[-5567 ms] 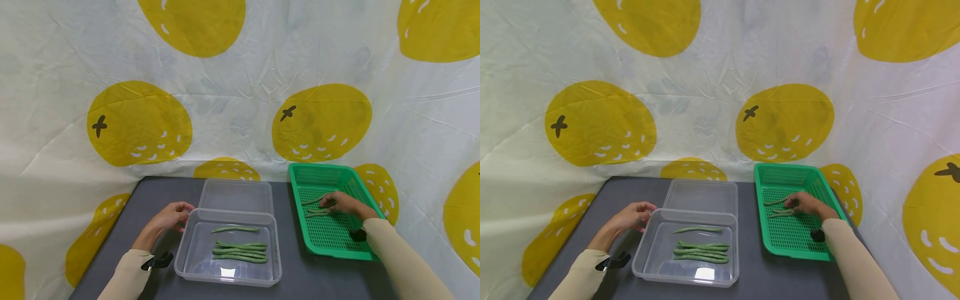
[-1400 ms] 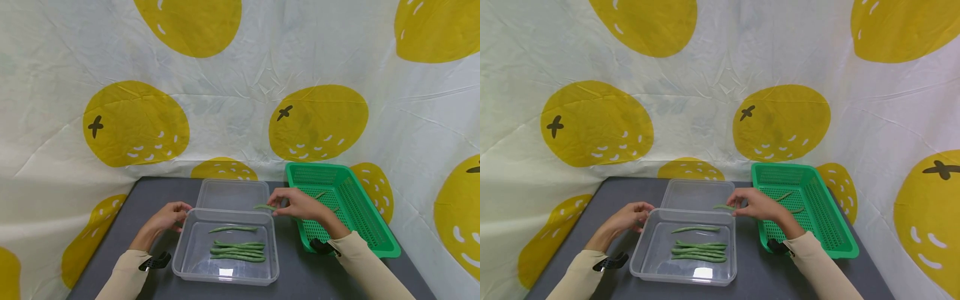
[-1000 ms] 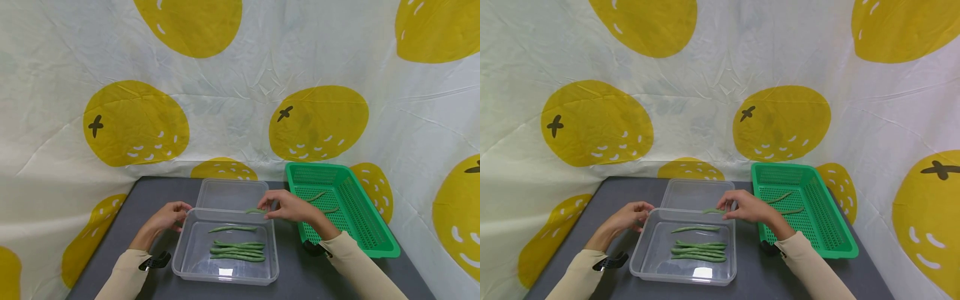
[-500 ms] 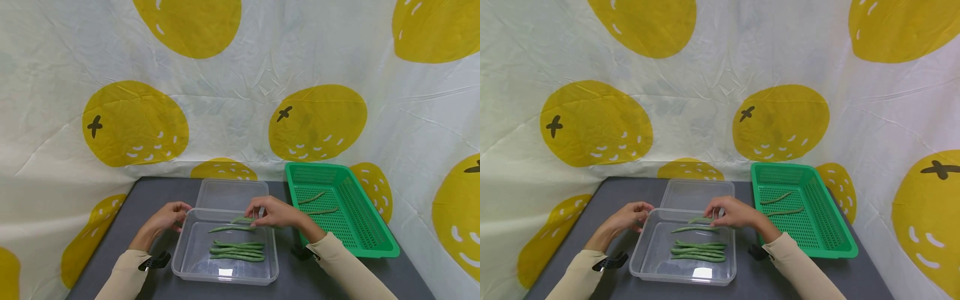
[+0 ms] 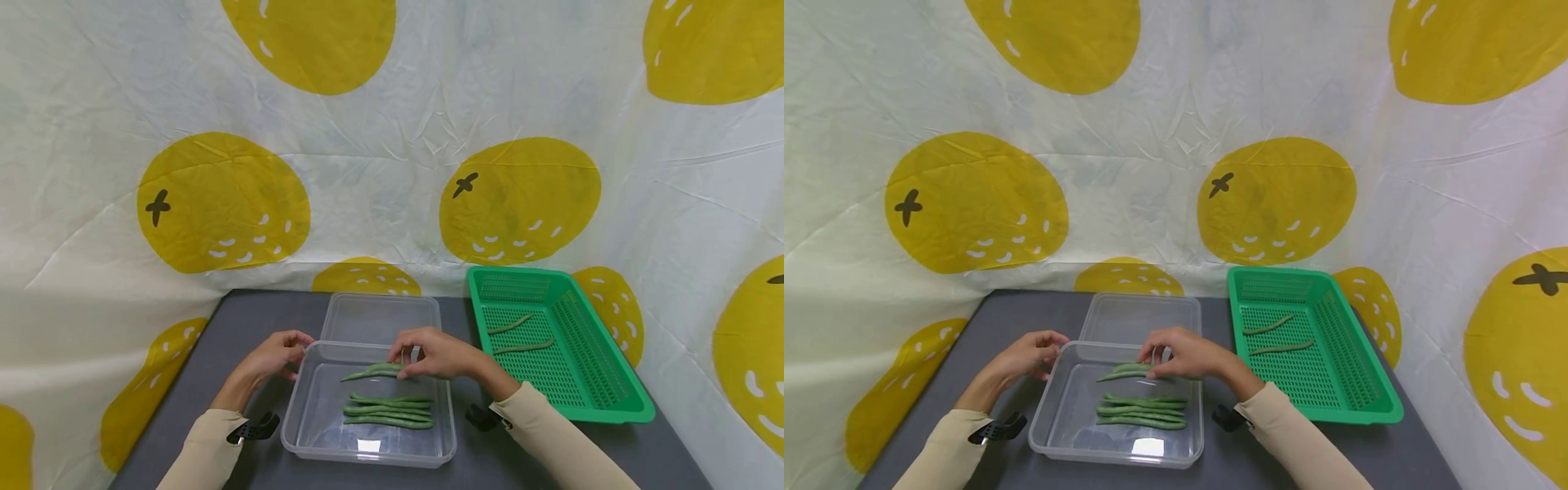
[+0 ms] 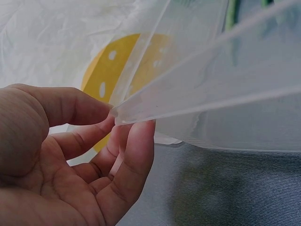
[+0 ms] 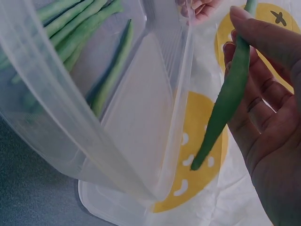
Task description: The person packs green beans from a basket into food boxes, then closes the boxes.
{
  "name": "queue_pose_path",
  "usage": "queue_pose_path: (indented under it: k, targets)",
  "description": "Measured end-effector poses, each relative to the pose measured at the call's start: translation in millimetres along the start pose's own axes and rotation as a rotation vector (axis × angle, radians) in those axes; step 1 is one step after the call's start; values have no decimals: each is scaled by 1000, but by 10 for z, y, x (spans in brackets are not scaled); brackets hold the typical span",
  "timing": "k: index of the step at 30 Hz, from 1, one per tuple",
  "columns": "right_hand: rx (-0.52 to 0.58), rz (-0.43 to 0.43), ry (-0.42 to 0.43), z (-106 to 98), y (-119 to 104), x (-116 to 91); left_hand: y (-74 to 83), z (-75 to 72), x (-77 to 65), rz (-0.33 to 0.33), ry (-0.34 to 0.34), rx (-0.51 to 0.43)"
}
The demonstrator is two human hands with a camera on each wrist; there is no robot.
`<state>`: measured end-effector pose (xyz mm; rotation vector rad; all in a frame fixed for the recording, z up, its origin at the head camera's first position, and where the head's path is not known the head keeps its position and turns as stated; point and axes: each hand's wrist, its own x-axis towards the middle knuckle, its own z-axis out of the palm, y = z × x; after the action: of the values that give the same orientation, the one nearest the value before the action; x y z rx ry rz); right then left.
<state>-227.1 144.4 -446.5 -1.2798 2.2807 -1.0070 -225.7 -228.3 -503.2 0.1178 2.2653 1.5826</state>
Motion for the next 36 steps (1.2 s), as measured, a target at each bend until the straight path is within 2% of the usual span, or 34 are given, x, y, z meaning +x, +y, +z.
queue_pose_path:
  k: [7, 14, 19, 27, 36]
  targets:
    - [34, -44, 21, 0, 3, -7, 0, 3, 2, -3, 4, -4]
    - [63, -63, 11, -58, 51, -96, 37, 20, -34, -2, 2, -2]
    - [48, -66, 35, -128, 57, -184, 38, 12, -25, -5, 4, 1]
    - [33, -13, 76, -234, 42, -316, 45, 4, -24, -11, 13, 7]
    - [15, 59, 107, -346, 137, -502, 50, 14, -33, -3, 8, 8]
